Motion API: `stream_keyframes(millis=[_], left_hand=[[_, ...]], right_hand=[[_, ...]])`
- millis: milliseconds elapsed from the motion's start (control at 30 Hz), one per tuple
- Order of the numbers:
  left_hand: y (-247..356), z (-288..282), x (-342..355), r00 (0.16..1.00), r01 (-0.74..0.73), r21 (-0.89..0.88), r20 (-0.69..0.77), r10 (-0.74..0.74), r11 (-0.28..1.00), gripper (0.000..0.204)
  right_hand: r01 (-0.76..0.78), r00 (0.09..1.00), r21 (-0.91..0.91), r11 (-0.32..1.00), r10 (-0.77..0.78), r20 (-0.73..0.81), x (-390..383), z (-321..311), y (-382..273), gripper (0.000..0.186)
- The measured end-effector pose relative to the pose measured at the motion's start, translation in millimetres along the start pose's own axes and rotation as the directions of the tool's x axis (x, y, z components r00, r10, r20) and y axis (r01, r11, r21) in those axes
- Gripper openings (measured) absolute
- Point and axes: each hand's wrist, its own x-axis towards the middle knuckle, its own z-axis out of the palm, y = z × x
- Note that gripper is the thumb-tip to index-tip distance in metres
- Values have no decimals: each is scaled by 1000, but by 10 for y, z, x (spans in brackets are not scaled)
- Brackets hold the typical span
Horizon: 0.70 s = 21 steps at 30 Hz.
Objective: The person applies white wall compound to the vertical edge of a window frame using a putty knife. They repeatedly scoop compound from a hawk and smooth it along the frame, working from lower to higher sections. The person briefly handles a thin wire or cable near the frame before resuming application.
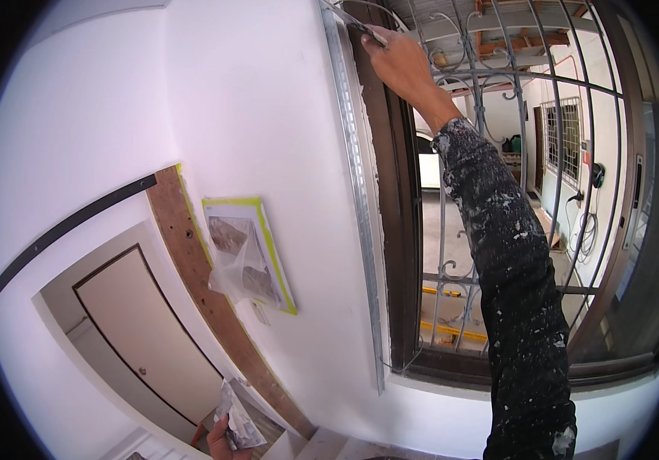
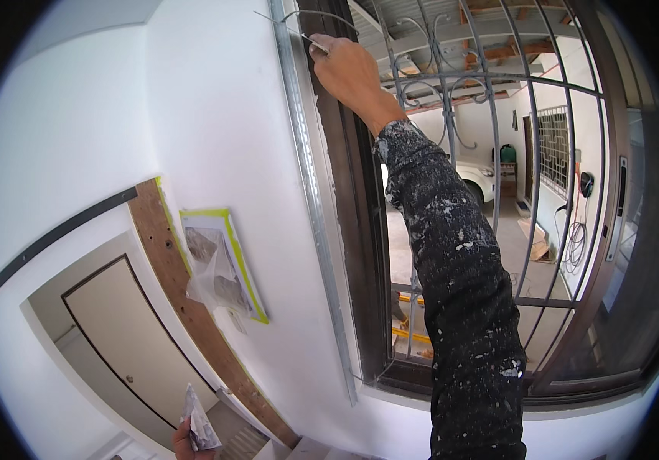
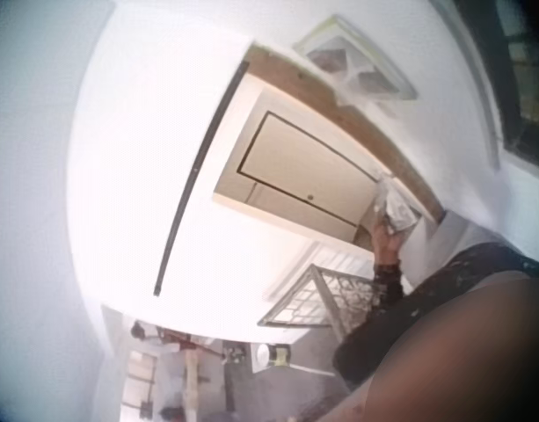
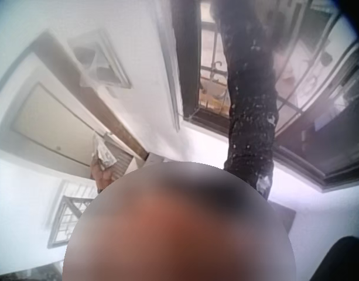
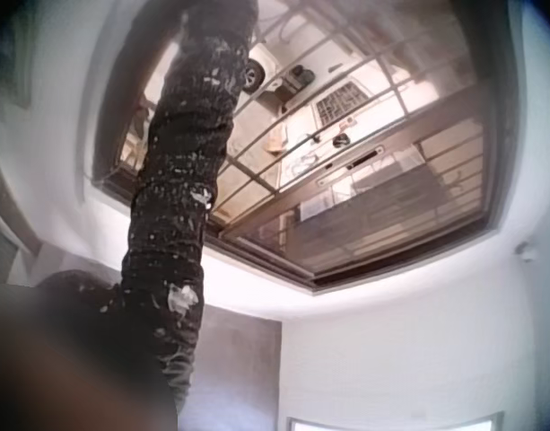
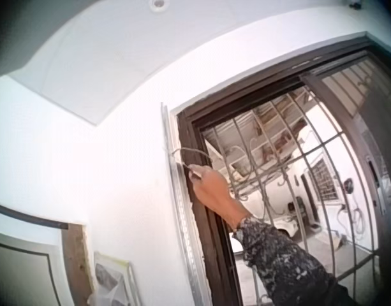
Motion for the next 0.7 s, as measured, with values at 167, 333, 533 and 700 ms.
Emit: stream_keyframes(millis=[167, 333, 533, 700], left_hand=[[72, -188, 113, 985, 121, -186, -98, -141, 975, 37], [88, -306, 161, 981, 125, -215, -122, -154, 968, 34], [195, -519, 236, 971, 99, -25, -214, -102, 995, 34], [267, -591, 291, 969, 94, -54, -222, -104, 994, 36]], right_hand=[[120, 992, -108, 987, -122, -13, -10, 129, 78, 41], [74, 997, -92, 993, -75, -9, -294, 203, 117, 39], [67, 992, -112, 991, -54, 116, -908, 160, 138, 37], [147, 981, -84, 986, -134, 142, -1655, 111, 176, 56]])
